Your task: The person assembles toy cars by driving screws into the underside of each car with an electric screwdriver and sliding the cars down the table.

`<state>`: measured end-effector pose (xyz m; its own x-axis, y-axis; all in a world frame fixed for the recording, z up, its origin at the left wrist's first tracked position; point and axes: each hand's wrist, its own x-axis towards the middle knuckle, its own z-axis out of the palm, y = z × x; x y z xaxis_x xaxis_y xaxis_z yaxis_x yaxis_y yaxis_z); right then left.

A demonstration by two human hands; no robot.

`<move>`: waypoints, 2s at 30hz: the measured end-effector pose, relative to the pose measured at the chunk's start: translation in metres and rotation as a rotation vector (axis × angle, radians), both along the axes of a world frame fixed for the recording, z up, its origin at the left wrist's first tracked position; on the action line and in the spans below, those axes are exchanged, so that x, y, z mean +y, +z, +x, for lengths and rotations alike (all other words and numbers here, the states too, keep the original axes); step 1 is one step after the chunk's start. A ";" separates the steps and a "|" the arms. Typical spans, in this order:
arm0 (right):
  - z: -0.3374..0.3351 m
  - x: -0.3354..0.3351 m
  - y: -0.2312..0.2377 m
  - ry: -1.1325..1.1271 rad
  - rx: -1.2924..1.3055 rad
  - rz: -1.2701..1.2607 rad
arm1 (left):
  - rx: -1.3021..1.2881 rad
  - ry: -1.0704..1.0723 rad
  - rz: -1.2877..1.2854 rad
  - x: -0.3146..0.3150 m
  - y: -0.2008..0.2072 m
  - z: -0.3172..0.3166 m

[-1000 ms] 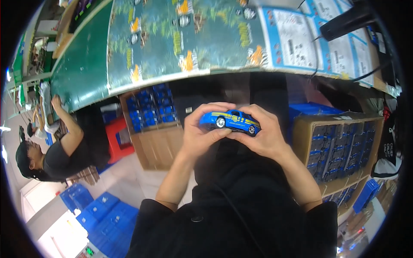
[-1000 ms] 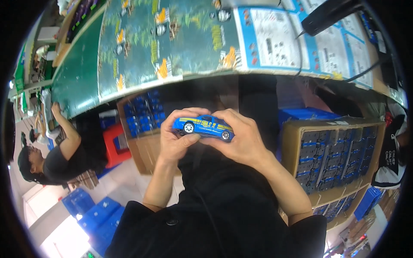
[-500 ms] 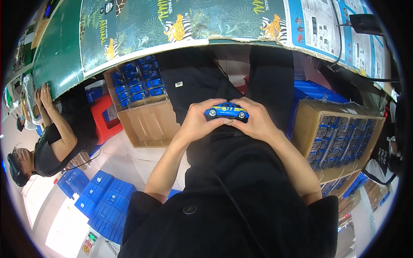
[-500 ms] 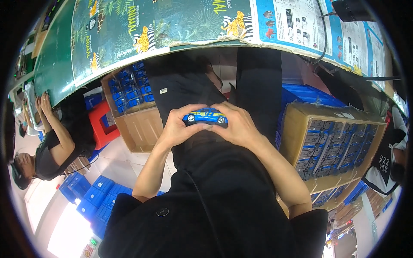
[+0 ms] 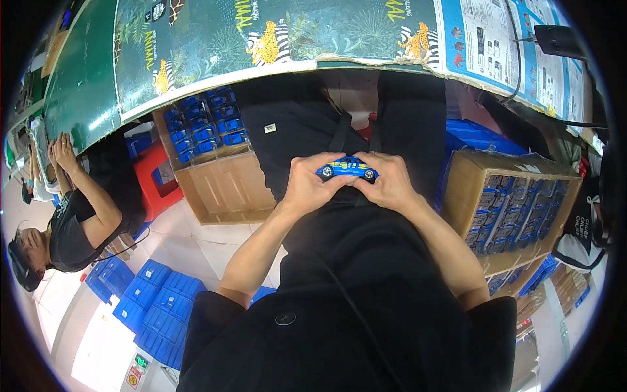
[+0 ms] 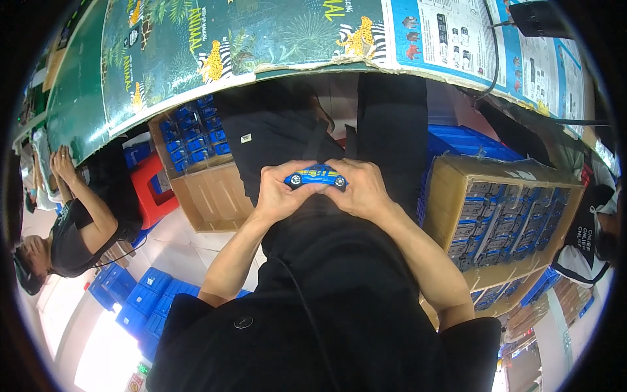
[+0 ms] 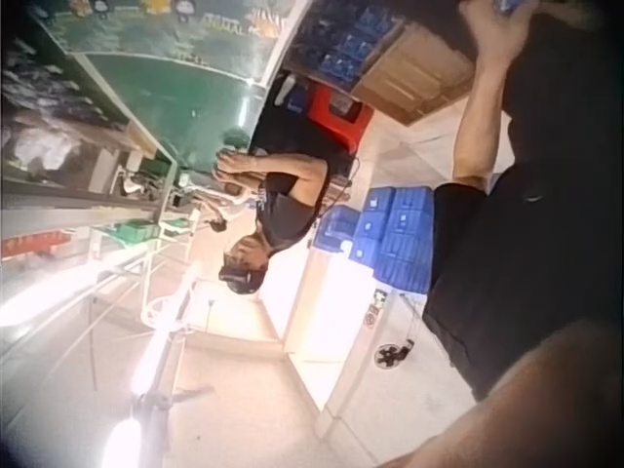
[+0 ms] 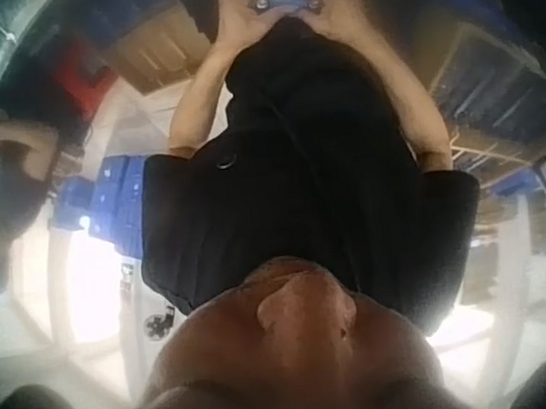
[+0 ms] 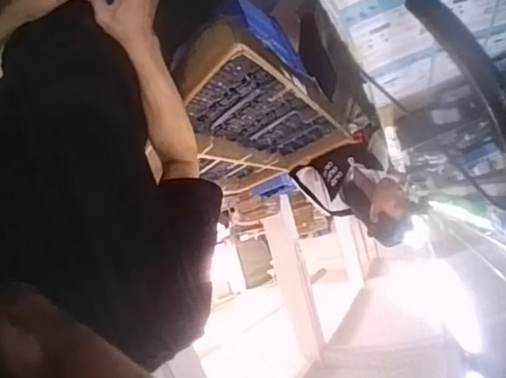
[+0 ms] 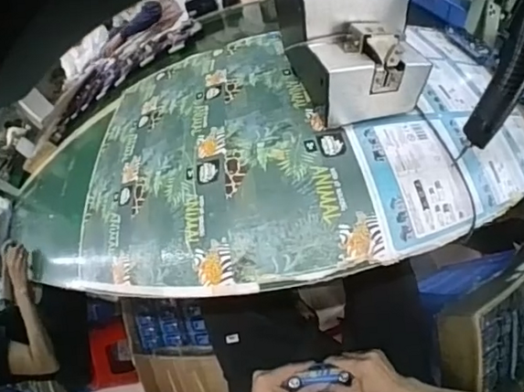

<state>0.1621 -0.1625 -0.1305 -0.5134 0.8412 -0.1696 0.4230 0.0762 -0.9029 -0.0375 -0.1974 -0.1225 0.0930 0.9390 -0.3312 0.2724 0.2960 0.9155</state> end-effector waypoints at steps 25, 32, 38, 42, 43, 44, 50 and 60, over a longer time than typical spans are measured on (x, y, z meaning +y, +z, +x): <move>0.004 0.013 0.010 -0.072 -0.038 0.152 | 0.027 -0.003 0.051 0.016 0.002 -0.002; 0.004 0.011 0.021 -0.096 -0.025 0.088 | -0.047 -0.073 -0.044 0.020 0.005 -0.019; 0.009 0.014 0.026 -0.039 -0.046 0.169 | -0.160 -0.088 -0.072 0.018 0.025 -0.024; 0.004 0.023 0.039 -0.007 0.003 0.348 | -0.236 -0.118 -0.063 0.026 0.049 -0.035; 0.002 0.025 0.047 0.004 0.020 0.367 | -0.221 -0.114 -0.088 0.028 0.056 -0.037; 0.001 0.029 0.057 0.038 0.007 0.442 | -0.205 -0.109 -0.105 0.034 0.063 -0.040; 0.003 0.049 0.120 -0.097 0.063 0.791 | 0.155 -0.390 0.417 0.096 0.145 -0.039; 0.068 0.064 0.148 -0.337 -0.144 1.007 | 0.972 -0.360 0.708 0.223 0.189 -0.214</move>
<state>0.2300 -0.0989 0.0173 -0.2588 0.7227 0.6409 0.6592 0.6171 -0.4297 -0.2514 0.0252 0.0662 0.3817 0.9105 0.1593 0.8857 -0.4096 0.2187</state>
